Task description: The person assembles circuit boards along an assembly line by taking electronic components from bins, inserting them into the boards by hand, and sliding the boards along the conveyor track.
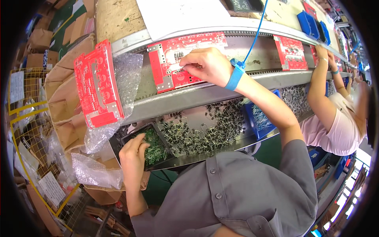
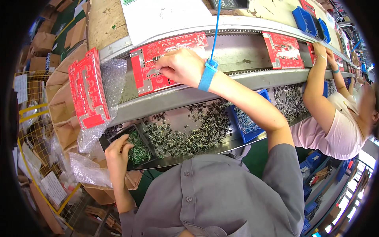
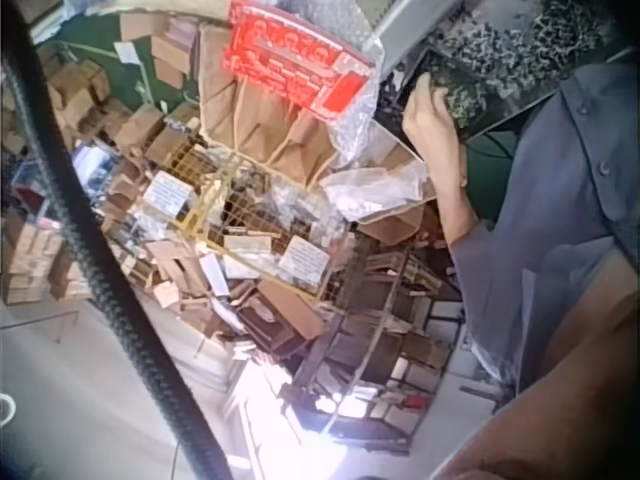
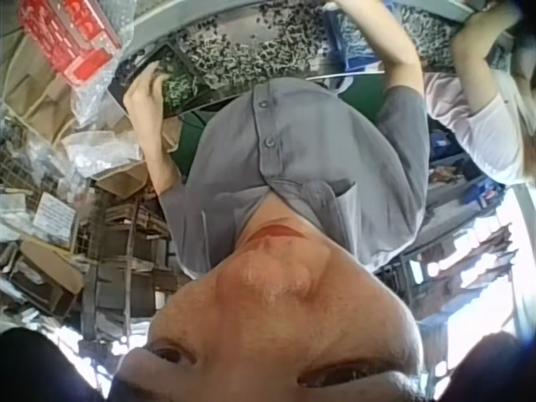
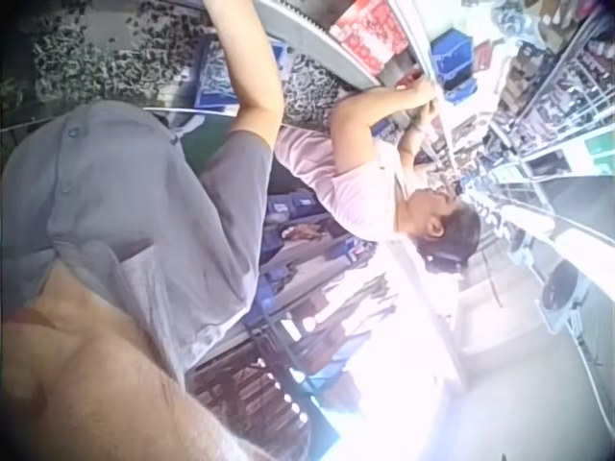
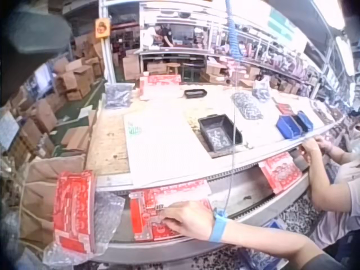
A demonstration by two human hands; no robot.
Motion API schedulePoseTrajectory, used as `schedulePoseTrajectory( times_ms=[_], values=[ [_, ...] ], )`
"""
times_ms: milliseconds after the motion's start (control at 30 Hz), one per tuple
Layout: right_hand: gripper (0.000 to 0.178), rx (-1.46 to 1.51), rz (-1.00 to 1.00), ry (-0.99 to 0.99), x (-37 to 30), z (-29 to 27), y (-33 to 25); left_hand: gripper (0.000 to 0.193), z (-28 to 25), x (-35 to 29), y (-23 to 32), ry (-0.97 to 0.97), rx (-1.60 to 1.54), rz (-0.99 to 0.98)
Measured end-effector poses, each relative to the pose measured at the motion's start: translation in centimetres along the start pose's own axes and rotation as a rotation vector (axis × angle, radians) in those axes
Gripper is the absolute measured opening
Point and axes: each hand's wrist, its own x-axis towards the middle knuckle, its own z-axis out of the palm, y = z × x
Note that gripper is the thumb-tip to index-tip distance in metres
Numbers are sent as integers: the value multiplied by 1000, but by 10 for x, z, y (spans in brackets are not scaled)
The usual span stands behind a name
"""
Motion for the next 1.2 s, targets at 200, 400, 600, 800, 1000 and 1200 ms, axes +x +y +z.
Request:
schedulePoseTrajectory(
  times_ms=[200,400,600,800,1000,1200],
  values=[
    [13,8,-29,33,1,3,2,13,-12,6,12,-10,-74,6],
    [13,-107,-103,-4,-5,-1,-1,11,-6,49,32,85,-190,121],
    [11,-126,-130,12,-2,3,-5,11,9,100,38,148,-329,242],
    [16,-237,-154,-42,-1,6,-7,9,36,135,48,103,-449,138],
    [25,-425,-245,-37,-7,11,-15,9,52,151,48,93,-406,203],
    [29,-417,-96,-74,-31,1,-39,9,60,154,46,107,-352,274]
  ],
)
